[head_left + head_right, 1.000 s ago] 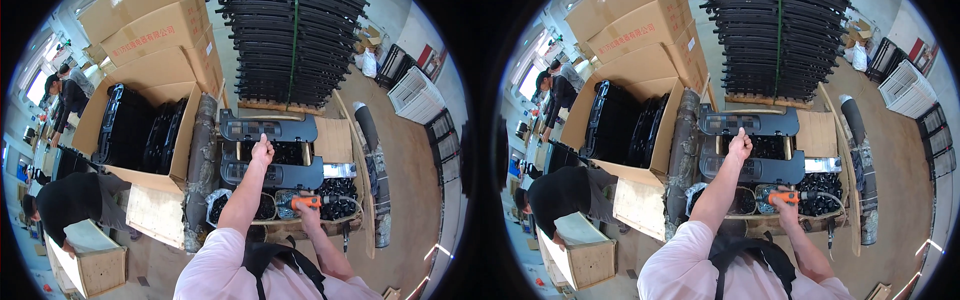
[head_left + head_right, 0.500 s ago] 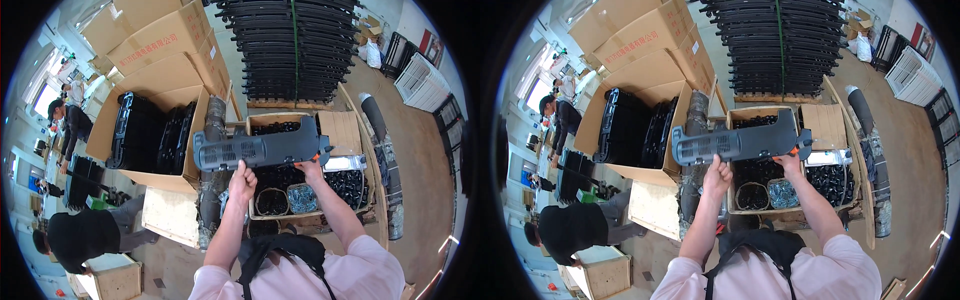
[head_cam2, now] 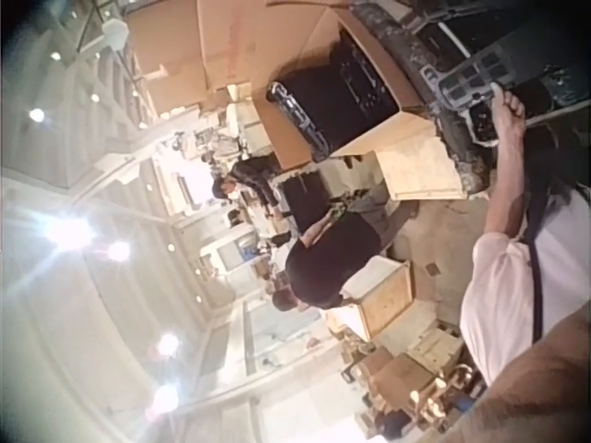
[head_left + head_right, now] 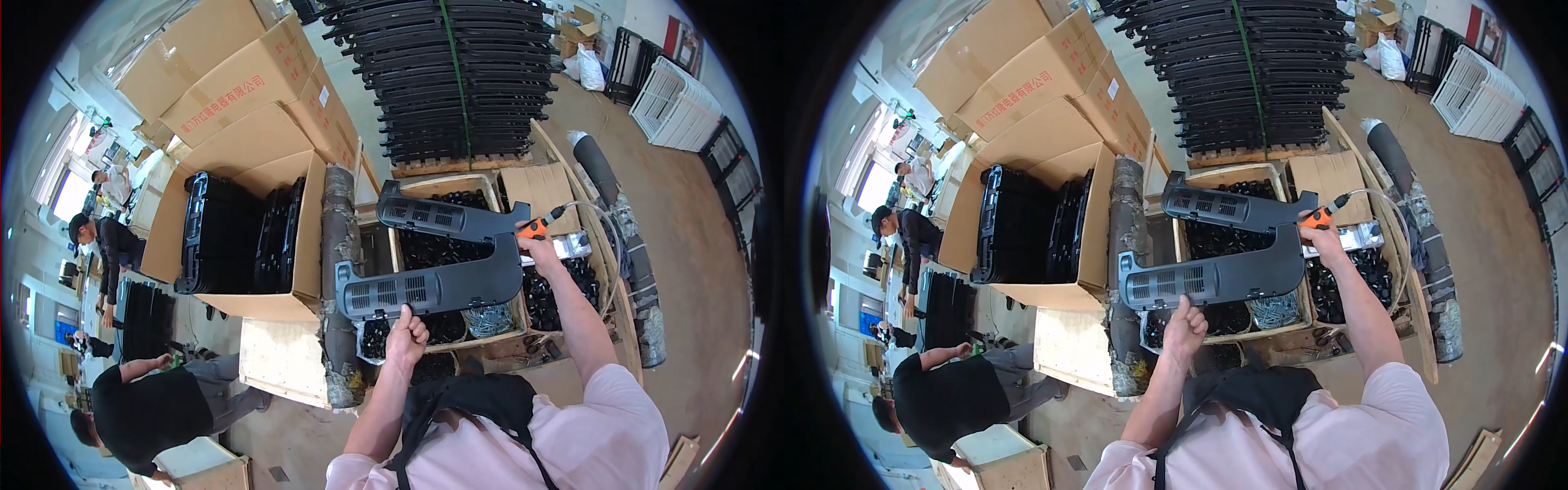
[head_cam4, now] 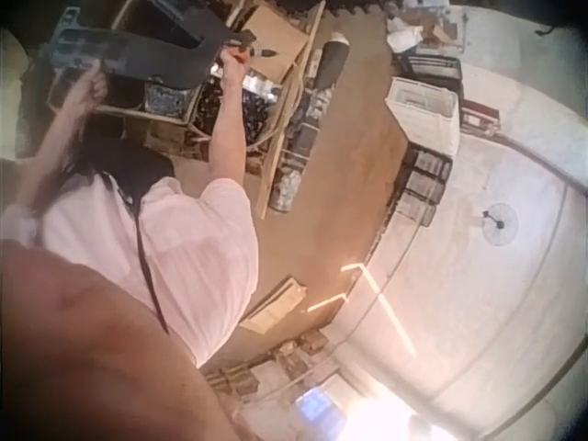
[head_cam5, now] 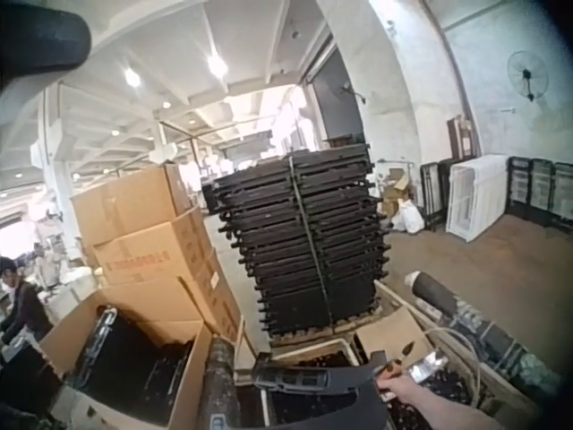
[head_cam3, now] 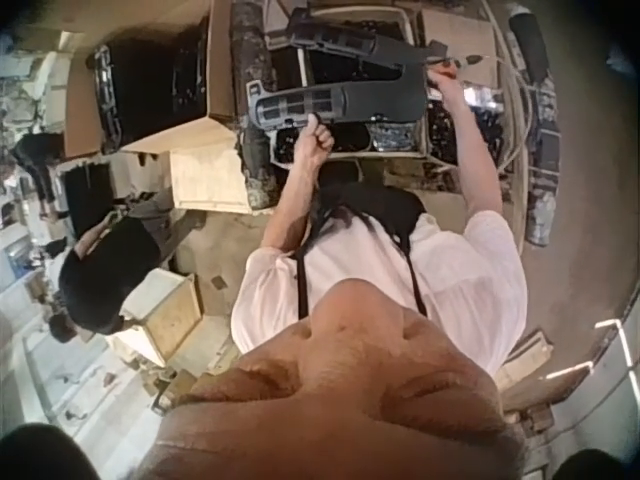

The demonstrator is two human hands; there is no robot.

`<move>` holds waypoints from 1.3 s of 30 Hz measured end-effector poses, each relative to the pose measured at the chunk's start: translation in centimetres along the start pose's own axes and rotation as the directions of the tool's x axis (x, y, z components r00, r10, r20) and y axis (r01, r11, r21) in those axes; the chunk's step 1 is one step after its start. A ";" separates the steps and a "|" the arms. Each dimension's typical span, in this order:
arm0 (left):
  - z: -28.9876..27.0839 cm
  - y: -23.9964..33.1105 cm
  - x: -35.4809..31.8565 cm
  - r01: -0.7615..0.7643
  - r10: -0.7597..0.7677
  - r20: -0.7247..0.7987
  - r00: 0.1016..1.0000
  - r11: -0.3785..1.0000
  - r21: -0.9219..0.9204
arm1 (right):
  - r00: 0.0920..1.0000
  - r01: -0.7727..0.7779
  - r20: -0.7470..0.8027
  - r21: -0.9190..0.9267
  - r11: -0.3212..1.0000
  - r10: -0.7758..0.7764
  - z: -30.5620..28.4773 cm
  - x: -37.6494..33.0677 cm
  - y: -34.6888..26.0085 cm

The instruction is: Assembling plastic housings by inserting screws using a power screwdriver.

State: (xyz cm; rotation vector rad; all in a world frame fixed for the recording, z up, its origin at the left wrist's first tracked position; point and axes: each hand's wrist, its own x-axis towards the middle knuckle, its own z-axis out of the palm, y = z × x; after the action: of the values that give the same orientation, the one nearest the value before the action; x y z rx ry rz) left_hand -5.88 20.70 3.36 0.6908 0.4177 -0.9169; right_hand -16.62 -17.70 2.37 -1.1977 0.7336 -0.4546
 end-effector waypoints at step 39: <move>-1.4 -9.4 3.0 0.168 -0.182 0.083 0.980 0.974 0.152 | 0.963 0.052 0.234 0.337 0.940 -0.137 2.0 -12.7 0.8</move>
State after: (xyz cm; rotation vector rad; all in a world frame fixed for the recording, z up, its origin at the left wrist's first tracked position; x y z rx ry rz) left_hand -12.12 16.01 -2.81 0.7463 0.3323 -1.1518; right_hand -23.96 -7.60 5.38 -0.9553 0.3606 -0.4725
